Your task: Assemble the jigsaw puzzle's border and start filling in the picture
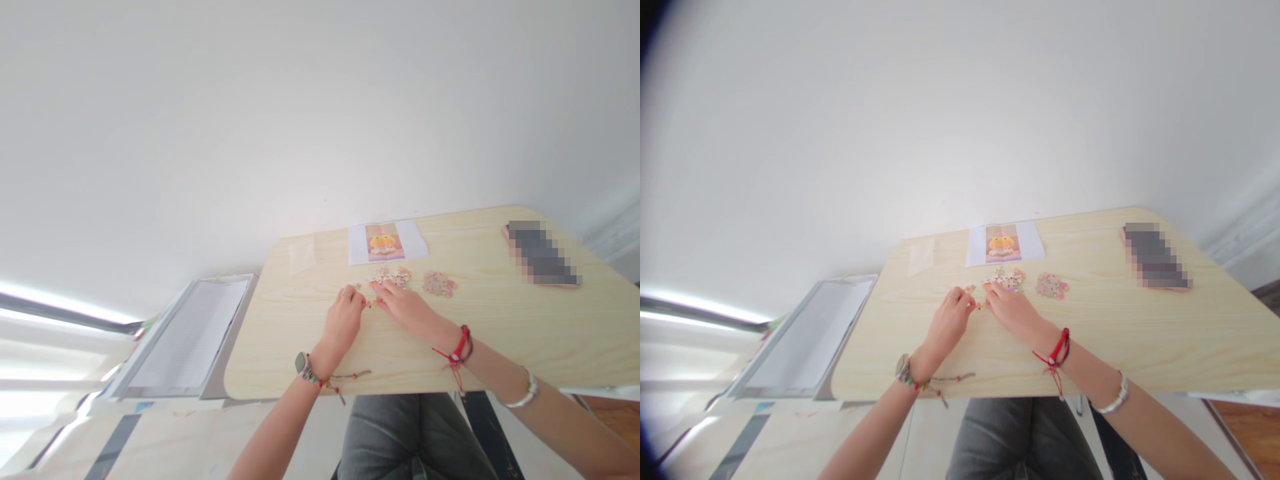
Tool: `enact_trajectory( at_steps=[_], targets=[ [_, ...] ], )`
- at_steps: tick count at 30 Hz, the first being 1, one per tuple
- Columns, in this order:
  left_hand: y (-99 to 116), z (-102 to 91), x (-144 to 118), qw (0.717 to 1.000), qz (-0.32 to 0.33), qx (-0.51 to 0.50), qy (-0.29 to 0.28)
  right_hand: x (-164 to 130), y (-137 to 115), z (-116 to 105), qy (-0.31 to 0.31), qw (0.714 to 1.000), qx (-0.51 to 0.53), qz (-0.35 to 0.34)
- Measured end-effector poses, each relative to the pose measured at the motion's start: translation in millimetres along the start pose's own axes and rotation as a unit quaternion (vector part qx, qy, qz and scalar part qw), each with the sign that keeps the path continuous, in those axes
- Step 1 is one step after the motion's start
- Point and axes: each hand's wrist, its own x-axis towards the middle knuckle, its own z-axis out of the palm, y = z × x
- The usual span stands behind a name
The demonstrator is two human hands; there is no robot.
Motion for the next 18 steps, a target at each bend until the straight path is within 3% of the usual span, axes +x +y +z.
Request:
enact_trajectory(
  at_steps=[6, 10, 14, 18],
  targets=[
    [-39.0, -2.6, -5.0, 0.998, -0.061, 0.008, 0.016, 45.6, -15.6, 11.9, -0.029, 0.998, 0.039, -0.050],
    [-50.5, -5.6, -7.7, 0.995, -0.093, 0.004, 0.023, 57.2, -20.0, 17.9, -0.051, 0.995, 0.066, -0.052],
    [-46.5, -13.5, -11.4, 0.994, -0.109, -0.007, 0.026, 41.0, -5.1, 4.8, -0.012, 0.998, 0.045, -0.036],
    [-29.4, -15.7, -10.1, 0.994, -0.099, -0.034, 0.012, 5.5, 26.3, -10.7, 0.026, 0.998, 0.048, 0.031]
  ],
)
